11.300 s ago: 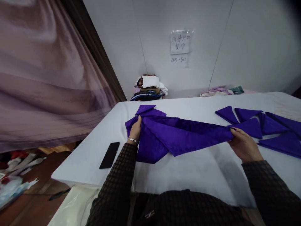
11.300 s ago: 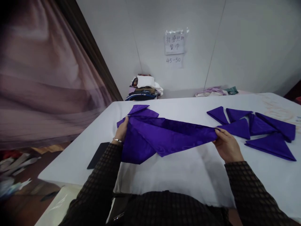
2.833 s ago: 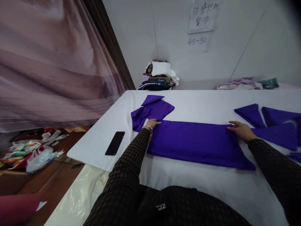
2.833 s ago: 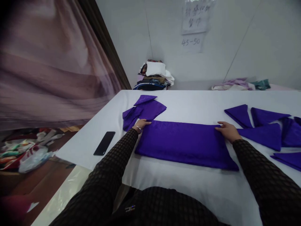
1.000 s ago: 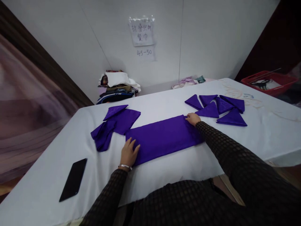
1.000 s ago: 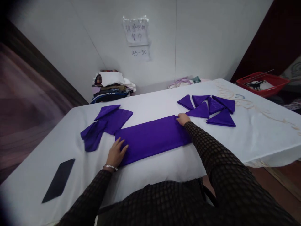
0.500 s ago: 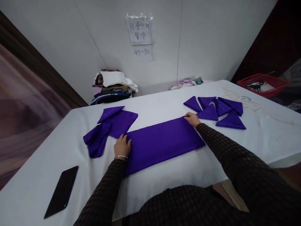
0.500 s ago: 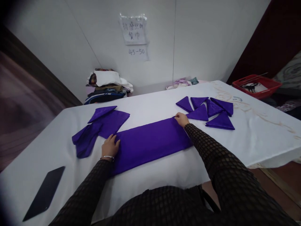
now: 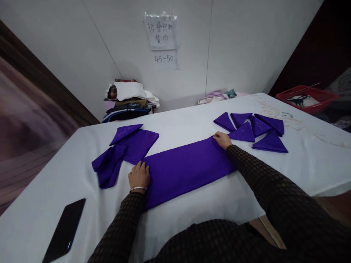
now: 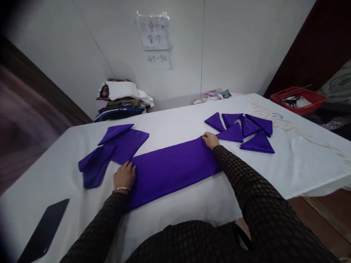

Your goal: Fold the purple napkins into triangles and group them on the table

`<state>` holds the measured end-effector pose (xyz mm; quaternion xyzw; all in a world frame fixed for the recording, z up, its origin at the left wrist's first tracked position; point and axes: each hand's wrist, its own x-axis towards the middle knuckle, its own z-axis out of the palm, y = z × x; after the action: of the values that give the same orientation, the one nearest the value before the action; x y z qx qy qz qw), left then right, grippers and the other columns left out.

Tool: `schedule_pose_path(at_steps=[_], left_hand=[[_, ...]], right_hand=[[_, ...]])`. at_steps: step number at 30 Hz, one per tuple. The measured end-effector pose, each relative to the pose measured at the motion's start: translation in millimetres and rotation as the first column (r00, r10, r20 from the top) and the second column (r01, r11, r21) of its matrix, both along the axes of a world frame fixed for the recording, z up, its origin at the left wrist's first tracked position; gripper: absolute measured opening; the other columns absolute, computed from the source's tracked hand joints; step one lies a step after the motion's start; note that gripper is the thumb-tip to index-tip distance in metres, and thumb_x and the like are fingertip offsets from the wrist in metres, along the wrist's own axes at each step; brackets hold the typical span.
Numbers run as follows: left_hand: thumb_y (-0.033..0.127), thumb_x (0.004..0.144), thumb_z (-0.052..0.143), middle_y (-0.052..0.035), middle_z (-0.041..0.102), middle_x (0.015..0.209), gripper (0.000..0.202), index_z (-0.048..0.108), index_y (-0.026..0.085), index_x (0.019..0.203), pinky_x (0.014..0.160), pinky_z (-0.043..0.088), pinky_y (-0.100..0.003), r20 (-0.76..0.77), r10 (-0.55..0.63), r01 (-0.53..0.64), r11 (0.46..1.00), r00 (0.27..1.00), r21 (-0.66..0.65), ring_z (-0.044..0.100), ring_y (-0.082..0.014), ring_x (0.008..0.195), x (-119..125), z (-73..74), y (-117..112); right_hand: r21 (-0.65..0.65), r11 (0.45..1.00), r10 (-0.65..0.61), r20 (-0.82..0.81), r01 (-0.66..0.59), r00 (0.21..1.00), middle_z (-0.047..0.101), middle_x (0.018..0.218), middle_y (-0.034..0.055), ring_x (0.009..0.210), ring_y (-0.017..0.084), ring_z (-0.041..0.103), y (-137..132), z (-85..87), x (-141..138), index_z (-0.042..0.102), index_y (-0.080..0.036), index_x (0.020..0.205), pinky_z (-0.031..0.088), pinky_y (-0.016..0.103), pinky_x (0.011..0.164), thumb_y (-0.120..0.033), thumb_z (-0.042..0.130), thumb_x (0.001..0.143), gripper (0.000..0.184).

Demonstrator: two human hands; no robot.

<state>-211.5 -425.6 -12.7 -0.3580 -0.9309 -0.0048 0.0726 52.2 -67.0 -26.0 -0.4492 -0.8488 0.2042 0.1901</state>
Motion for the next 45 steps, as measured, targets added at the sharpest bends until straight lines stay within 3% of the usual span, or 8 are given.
schedule_pose_path(at_steps=[12, 20, 28, 33, 42, 45], left_hand=[[0.032, 0.092, 0.035, -0.0095, 0.053, 0.132, 0.039, 0.057, 0.015, 0.119, 0.089, 0.043, -0.044, -0.014, 0.013, -0.013, 1.000, 1.000, -0.012, 0.047, -0.0265, 0.117, 2, 2.0, 1], [0.031, 0.092, 0.036, -0.0103, 0.053, 0.131, 0.038, 0.058, 0.016, 0.119, 0.090, 0.042, -0.046, 0.001, 0.014, -0.014, 1.000, 1.000, 0.010, 0.047, -0.0271, 0.117, 1, 1.0, 1], [0.032, 0.092, 0.037, -0.0098, 0.053, 0.132, 0.037, 0.058, 0.018, 0.119, 0.092, 0.041, -0.046, 0.019, 0.024, -0.024, 0.999, 1.000, 0.026, 0.046, -0.0273, 0.119, 2, 0.4, 1], [0.032, 0.092, 0.036, -0.0098, 0.052, 0.133, 0.037, 0.057, 0.018, 0.120, 0.092, 0.040, -0.046, 0.041, 0.027, -0.029, 0.999, 0.999, 0.031, 0.045, -0.0269, 0.119, 6, 2.3, 2], [0.032, 0.091, 0.037, -0.0089, 0.052, 0.133, 0.037, 0.057, 0.019, 0.119, 0.094, 0.038, -0.044, 0.057, 0.018, -0.022, 0.997, 0.998, 0.073, 0.044, -0.0262, 0.119, 5, -3.1, 1], [0.031, 0.091, 0.038, -0.0080, 0.052, 0.133, 0.036, 0.058, 0.019, 0.118, 0.095, 0.038, -0.044, 0.069, 0.004, -0.010, 0.996, 0.998, 0.089, 0.044, -0.0263, 0.120, 3, -2.9, 2]], right_hand=[[0.019, 0.998, 0.064, 0.020, -0.064, 0.998, 0.066, 0.091, 0.0075, 0.085, 0.018, 0.057, 0, 0.4, -7, 0.068, -0.017, 0.081, 0.041, 0.027, 0.075, -0.019, 0.057, 0.077, 0.012], [-0.036, 0.993, 0.112, 0.039, -0.111, 0.993, 0.069, 0.086, 0.0029, 0.080, 0.014, 0.060, 0, 3.4, -11, 0.067, -0.017, 0.088, 0.043, 0.023, 0.072, -0.025, 0.051, 0.084, 0.019], [-0.041, 0.999, 0.040, 0.171, -0.034, 0.985, 0.070, 0.097, 0.0072, 0.090, 0.018, 0.059, 1, 6.7, -12, 0.069, -0.018, 0.096, 0.041, 0.025, 0.077, -0.023, 0.056, 0.079, 0.022], [-0.057, 0.998, 0.017, 0.183, -0.007, 0.983, 0.070, 0.094, 0.0073, 0.089, 0.019, 0.060, 1, 8.2, -15, 0.070, -0.019, 0.089, 0.041, 0.027, 0.076, -0.023, 0.057, 0.076, 0.018], [-0.099, 0.995, -0.024, -0.068, 0.017, 0.997, 0.065, 0.075, 0.0076, 0.075, 0.020, 0.058, 9, 2.9, -5, 0.062, -0.015, 0.074, 0.044, 0.030, 0.070, -0.022, 0.052, 0.074, 0.012], [-0.133, 0.990, 0.024, -0.221, -0.055, 0.975, 0.061, 0.062, 0.0035, 0.064, 0.017, 0.056, 10, -0.6, 3, 0.058, -0.018, 0.072, 0.045, 0.028, 0.060, -0.025, 0.049, 0.077, 0.012]])
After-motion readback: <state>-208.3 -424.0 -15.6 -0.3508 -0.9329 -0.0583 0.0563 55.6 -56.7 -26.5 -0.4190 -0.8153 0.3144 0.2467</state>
